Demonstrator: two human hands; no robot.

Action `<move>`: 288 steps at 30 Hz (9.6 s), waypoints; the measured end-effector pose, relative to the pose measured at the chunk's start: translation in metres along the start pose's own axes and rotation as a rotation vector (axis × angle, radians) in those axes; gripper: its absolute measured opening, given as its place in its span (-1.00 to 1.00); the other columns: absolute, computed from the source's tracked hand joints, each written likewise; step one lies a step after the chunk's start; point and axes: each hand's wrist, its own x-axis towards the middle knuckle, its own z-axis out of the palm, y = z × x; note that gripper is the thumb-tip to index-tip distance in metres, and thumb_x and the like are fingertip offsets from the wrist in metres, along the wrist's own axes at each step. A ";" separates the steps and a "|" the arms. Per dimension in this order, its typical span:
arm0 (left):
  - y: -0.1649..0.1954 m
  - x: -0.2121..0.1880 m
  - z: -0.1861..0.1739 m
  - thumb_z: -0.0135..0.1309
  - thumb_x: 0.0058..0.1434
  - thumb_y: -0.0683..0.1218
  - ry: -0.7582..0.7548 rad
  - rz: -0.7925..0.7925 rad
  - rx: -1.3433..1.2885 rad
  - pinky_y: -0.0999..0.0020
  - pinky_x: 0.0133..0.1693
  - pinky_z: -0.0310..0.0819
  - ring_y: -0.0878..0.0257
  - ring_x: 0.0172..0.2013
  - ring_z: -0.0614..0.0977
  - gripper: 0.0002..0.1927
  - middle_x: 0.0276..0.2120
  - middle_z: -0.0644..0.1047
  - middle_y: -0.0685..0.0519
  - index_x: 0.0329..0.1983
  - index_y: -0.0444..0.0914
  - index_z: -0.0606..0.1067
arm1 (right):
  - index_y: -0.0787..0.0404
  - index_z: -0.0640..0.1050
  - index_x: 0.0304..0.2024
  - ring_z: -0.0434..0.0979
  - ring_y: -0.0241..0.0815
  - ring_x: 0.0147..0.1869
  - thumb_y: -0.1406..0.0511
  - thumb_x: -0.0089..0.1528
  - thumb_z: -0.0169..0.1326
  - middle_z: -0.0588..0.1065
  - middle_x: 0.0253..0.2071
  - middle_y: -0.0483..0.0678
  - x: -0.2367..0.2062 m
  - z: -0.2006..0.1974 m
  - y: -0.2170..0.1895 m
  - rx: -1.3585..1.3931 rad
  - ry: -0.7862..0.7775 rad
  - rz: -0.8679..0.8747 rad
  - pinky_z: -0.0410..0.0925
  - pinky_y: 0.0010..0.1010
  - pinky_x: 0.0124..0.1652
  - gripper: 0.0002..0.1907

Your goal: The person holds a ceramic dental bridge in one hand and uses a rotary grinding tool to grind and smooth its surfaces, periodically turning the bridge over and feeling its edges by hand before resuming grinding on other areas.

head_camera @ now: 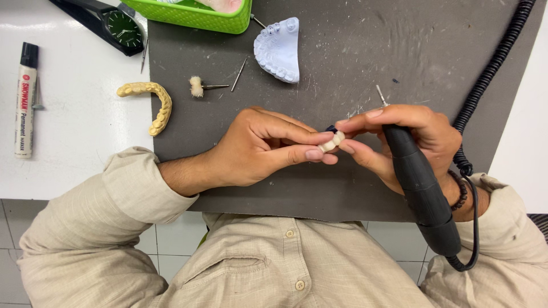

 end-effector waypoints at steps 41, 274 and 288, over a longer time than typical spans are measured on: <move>-0.001 0.004 0.003 0.24 0.33 -0.23 0.132 -0.145 0.010 0.49 0.00 0.69 0.31 -0.08 0.74 -0.68 -0.10 0.70 -0.07 0.13 -0.38 0.57 | 0.25 0.39 0.12 0.74 -0.01 -0.07 0.47 0.20 0.35 0.62 -0.13 0.20 0.003 0.006 -0.003 0.044 -0.086 -0.142 0.65 -0.32 -0.11 -0.49; 0.003 -0.001 0.004 0.18 0.40 -0.26 0.018 0.089 0.183 0.43 -0.03 0.77 0.24 -0.14 0.79 -0.84 -0.16 0.71 -0.09 0.02 -0.39 0.59 | 0.33 0.57 -0.18 0.70 0.01 -0.01 0.48 0.06 0.38 0.59 -0.27 0.11 0.004 0.000 -0.031 0.018 -0.131 -0.131 0.60 -0.20 0.06 -0.68; 0.004 -0.002 0.005 0.20 0.38 -0.26 0.031 0.074 0.178 0.42 -0.04 0.78 0.23 -0.14 0.79 -0.83 -0.17 0.71 -0.09 0.00 -0.40 0.60 | 0.32 0.56 -0.20 0.70 0.00 -0.03 0.47 0.05 0.39 0.59 -0.29 0.09 0.003 0.003 -0.034 0.016 -0.077 -0.147 0.61 -0.21 0.04 -0.69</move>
